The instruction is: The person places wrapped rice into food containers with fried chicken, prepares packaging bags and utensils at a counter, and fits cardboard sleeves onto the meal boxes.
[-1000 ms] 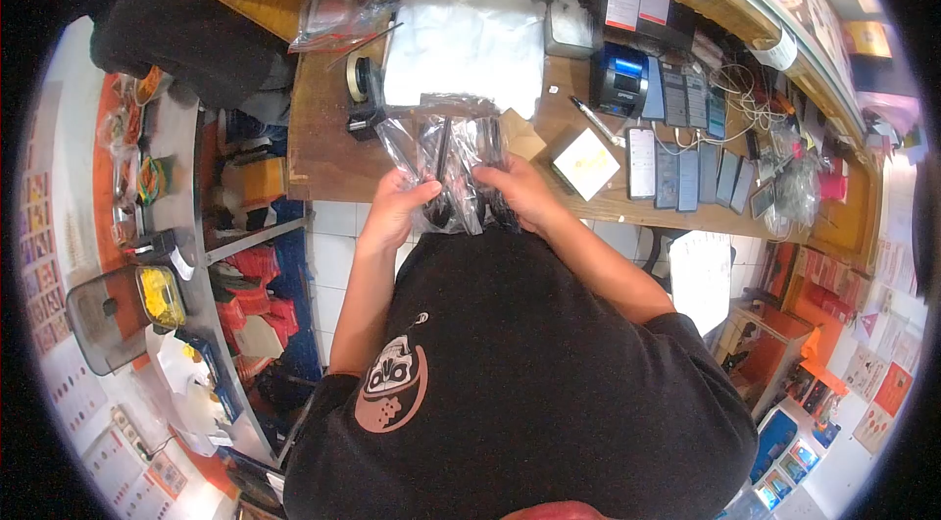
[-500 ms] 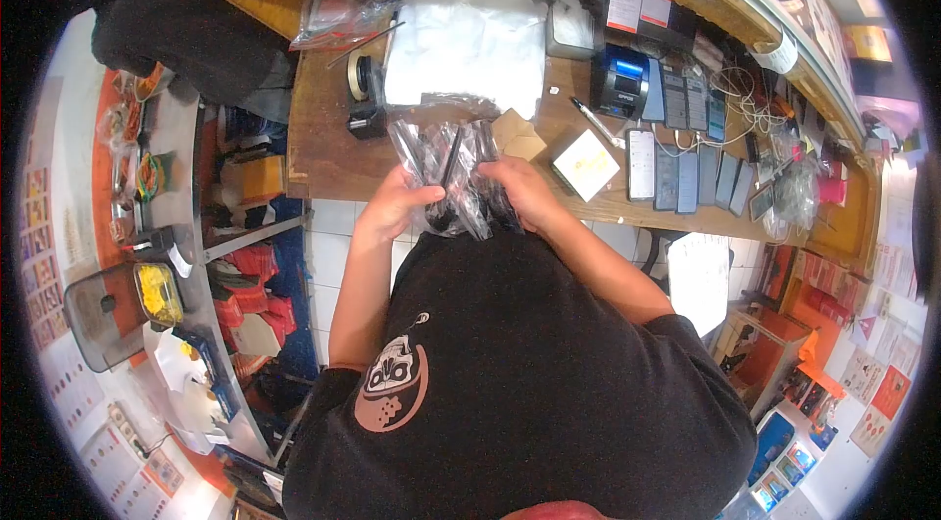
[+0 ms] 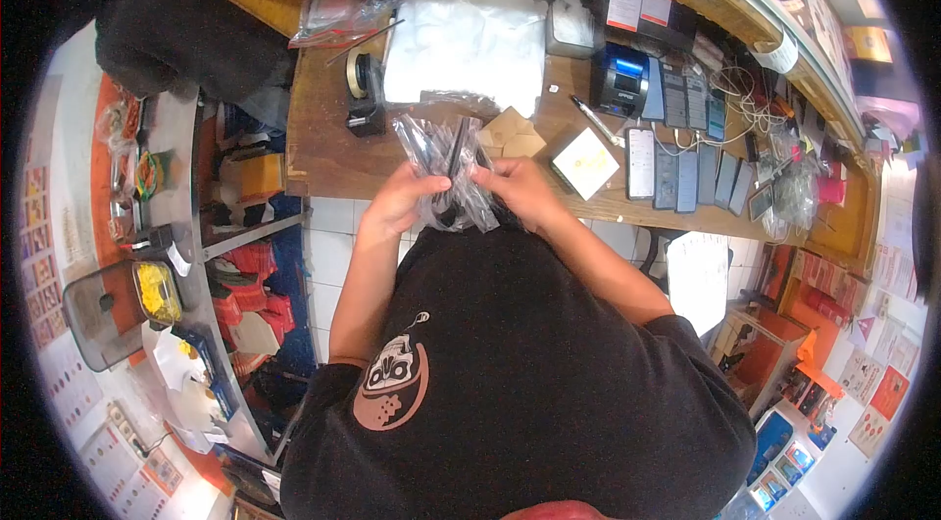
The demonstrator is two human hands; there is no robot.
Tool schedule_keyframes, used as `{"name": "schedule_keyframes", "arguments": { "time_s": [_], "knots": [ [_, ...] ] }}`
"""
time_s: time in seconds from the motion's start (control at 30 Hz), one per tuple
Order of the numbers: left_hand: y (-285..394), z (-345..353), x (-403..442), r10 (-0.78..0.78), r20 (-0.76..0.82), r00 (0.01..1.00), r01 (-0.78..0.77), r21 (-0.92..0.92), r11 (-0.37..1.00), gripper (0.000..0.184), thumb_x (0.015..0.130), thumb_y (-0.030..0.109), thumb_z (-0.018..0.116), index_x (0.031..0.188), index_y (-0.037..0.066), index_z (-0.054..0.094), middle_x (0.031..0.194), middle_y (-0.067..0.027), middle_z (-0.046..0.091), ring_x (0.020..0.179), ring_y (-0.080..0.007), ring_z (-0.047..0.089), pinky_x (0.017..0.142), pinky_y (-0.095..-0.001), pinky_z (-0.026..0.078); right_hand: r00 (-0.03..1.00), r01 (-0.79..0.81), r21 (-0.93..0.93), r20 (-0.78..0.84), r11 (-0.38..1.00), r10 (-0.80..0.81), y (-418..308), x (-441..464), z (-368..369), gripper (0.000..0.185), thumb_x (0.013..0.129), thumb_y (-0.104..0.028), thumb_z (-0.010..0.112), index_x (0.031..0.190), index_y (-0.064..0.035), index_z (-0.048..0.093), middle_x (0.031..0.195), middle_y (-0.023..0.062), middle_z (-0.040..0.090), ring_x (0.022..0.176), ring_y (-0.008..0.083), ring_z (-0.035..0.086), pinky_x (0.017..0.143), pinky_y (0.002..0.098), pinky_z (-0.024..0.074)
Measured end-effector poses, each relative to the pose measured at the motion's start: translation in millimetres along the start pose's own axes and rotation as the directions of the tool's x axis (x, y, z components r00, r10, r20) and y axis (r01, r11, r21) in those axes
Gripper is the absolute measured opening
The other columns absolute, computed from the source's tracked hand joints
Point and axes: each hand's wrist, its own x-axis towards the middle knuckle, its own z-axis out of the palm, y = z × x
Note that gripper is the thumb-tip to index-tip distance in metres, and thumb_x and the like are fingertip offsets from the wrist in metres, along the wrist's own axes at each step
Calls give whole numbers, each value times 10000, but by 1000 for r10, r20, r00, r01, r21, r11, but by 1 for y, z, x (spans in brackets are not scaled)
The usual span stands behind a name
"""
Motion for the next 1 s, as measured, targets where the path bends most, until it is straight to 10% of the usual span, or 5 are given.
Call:
{"name": "schedule_keyframes", "arguments": {
  "time_s": [1.0],
  "knots": [
    [-7,-15,16,-89,-58,994,74,-234,970,432,839,75,677,1244,-16,557,1149,-131,666,1026,-241,661,932,-399,520,981,136,92,-150,986,-122,1,12,-1,312,889,-91,681,1160,29,587,991,70,682,868,112,625,798,274,502]
  ]
}}
